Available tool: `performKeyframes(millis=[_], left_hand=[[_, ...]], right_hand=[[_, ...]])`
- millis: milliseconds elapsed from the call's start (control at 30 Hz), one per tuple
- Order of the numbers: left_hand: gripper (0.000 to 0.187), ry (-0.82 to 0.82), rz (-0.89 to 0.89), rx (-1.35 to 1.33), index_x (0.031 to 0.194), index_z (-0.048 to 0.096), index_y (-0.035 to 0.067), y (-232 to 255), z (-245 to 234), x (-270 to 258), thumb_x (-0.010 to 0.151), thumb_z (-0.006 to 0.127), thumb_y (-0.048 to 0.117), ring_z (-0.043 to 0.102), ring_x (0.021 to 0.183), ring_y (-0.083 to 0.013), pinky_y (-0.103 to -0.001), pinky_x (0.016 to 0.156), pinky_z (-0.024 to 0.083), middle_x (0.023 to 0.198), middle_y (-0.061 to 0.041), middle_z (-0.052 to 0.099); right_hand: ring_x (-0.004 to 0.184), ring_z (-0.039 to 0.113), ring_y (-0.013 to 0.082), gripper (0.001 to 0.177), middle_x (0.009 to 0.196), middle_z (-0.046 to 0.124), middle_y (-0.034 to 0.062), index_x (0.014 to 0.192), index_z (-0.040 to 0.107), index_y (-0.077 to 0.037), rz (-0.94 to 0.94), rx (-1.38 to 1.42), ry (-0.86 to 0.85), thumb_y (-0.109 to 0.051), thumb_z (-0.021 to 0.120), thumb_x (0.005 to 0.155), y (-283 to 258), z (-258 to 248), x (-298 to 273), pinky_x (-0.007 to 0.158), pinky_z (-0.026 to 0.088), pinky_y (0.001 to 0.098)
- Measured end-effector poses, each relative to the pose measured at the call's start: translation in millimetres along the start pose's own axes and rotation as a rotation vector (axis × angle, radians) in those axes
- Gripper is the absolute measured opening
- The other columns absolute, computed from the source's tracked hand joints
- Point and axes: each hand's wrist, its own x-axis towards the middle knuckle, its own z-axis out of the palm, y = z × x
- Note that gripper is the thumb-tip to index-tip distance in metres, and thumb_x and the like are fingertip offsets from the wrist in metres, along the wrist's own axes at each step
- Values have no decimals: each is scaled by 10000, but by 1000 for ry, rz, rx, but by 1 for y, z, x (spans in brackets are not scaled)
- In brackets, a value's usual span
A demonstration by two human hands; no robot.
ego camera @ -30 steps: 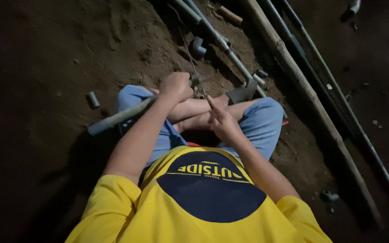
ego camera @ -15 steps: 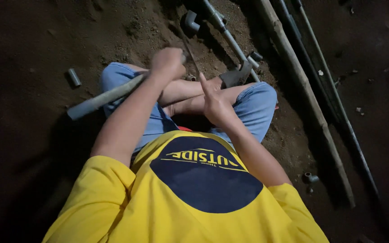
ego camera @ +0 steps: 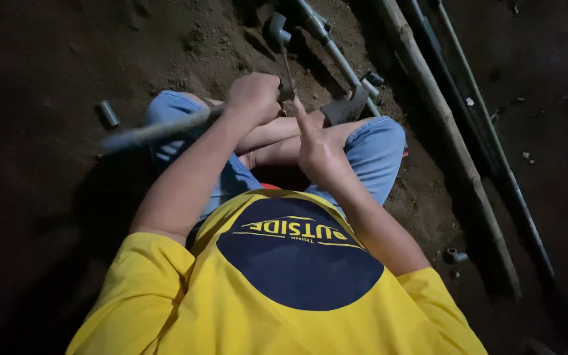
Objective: Cutting a PVC pipe using a handheld hacksaw blade while sitting on the ground.
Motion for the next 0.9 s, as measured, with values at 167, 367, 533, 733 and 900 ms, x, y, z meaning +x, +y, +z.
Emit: performKeyframes(millis=[167, 367, 533, 733, 900], left_hand=[[176, -3, -46, 6, 946, 789, 23, 15, -20, -10, 854, 682, 128, 766, 995, -466, -585, 826, 622, 961, -206, 801], [193, 70, -159, -44, 978, 802, 29, -23, -4, 16, 864, 669, 110, 770, 987, -460, -580, 825, 632, 959, -206, 796], [181, 85, -182, -19, 999, 762, 14, -31, 14, 16, 891, 679, 133, 763, 1038, -446, -590, 919, 596, 995, -194, 791], [170, 73, -206, -89, 968, 773, 17, -37, 14, 22, 889, 661, 118, 767, 1000, -461, -595, 842, 616, 940, -205, 793], [143, 197, -275, 55, 992, 777, 125, -42, 8, 22, 861, 721, 125, 753, 771, -375, -515, 669, 597, 903, -137, 779]], right_hand=[[555, 570, 297, 711, 927, 681, 278, 1643, 347, 45, -19, -91, 19, 80, 515, 953, 5, 11, -1, 497, 459, 424], [631, 694, 276, 731, 786, 699, 135, 1665, 276, 53, -247, -749, -16, -7, 484, 967, 19, 40, -25, 570, 563, 383], [591, 738, 335, 779, 716, 740, 146, 1730, 213, -70, -41, -260, -111, -73, 497, 1005, 28, 46, -36, 528, 573, 400], [942, 753, 469, 676, 1390, 651, 363, 1660, 289, -41, 147, 106, -187, 1, 423, 999, -3, 11, -13, 705, 583, 487], [537, 660, 371, 674, 722, 697, 272, 1661, 308, 15, 199, 104, -246, 10, 446, 1001, -19, -6, -12, 539, 516, 482]])
